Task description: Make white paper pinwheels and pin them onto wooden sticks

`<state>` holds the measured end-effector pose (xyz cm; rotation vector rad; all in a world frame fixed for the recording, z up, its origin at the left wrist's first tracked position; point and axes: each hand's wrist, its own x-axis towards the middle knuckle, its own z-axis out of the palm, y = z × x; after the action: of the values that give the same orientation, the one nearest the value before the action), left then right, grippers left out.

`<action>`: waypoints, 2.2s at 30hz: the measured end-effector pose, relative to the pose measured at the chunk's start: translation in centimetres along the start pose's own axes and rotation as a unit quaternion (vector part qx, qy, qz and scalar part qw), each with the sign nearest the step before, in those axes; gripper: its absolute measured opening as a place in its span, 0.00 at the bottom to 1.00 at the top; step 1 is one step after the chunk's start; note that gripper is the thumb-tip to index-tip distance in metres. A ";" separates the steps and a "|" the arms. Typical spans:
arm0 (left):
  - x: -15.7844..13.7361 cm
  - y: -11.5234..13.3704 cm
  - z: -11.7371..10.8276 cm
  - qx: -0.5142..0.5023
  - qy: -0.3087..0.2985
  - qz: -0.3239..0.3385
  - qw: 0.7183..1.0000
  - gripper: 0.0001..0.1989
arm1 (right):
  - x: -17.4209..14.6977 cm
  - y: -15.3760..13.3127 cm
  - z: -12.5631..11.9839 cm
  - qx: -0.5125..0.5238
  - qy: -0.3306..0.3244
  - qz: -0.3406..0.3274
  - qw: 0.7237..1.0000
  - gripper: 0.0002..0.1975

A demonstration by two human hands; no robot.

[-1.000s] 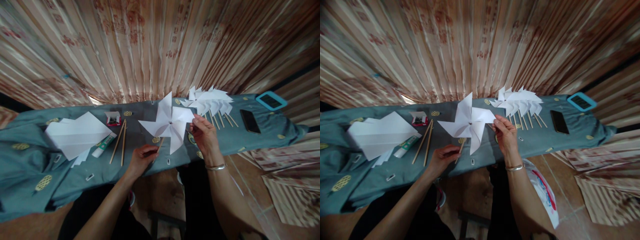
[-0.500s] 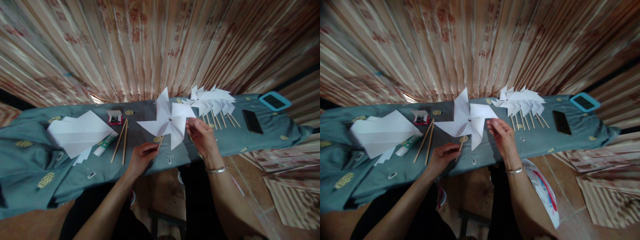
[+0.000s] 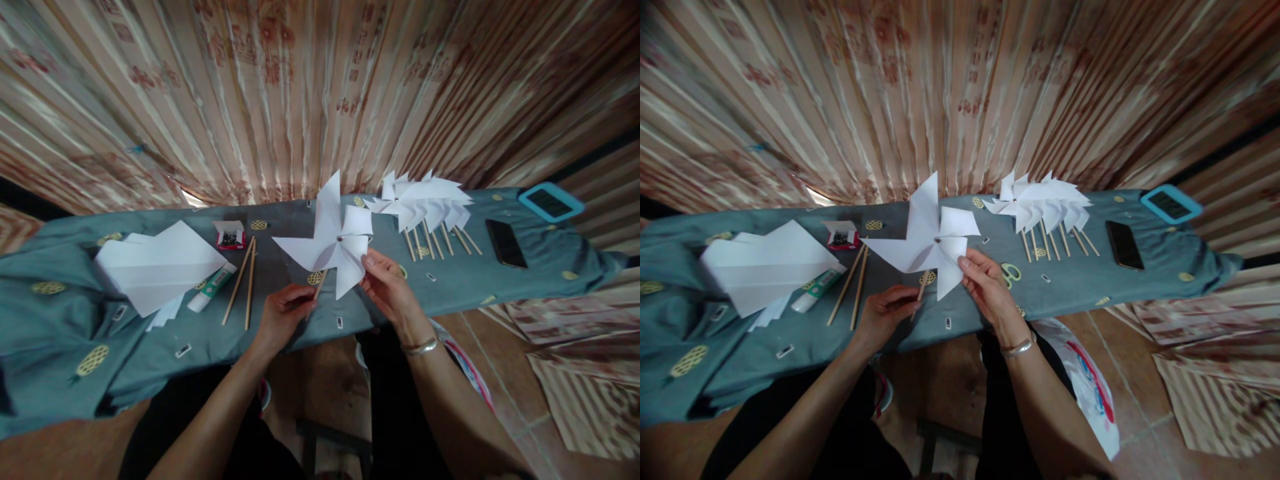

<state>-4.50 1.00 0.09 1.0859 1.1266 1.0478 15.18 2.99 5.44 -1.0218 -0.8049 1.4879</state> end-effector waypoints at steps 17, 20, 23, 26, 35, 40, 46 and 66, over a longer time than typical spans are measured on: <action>-0.8 1.3 0.4 -0.036 -0.062 -0.090 0.993 0.12 | 0.5 -0.2 0.2 0.155 -0.029 0.042 0.987 0.16; -0.8 1.2 0.5 -0.048 -0.055 -0.103 0.992 0.13 | 0.5 -0.1 0.3 0.164 -0.011 0.038 0.986 0.15; -0.9 1.1 0.6 -0.062 -0.045 -0.108 0.991 0.14 | 0.5 0.0 0.6 0.163 -0.008 0.022 0.986 0.12; -0.8 1.2 0.7 -0.075 -0.038 -0.111 0.990 0.14 | 0.4 0.0 0.8 0.160 -0.018 0.013 0.987 0.11; -0.8 1.1 0.5 -0.056 -0.039 -0.097 0.993 0.12 | 0.5 0.3 1.2 0.135 0.009 0.009 0.991 0.13; -0.8 1.0 0.5 -0.060 -0.041 -0.091 0.993 0.12 | 0.5 0.3 1.2 0.095 0.017 0.005 0.995 0.14; -0.8 1.2 0.6 -0.058 -0.047 -0.082 0.994 0.10 | 0.5 0.2 1.3 0.052 0.029 0.006 0.998 0.14; -1.3 1.2 0.5 -0.015 -0.081 -0.092 0.992 0.13 | 1.3 0.3 1.0 0.147 -0.012 0.053 0.988 0.22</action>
<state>-4.27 -0.12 1.49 1.0041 1.0550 0.8142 14.18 4.27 5.37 -0.8361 -0.5342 1.6554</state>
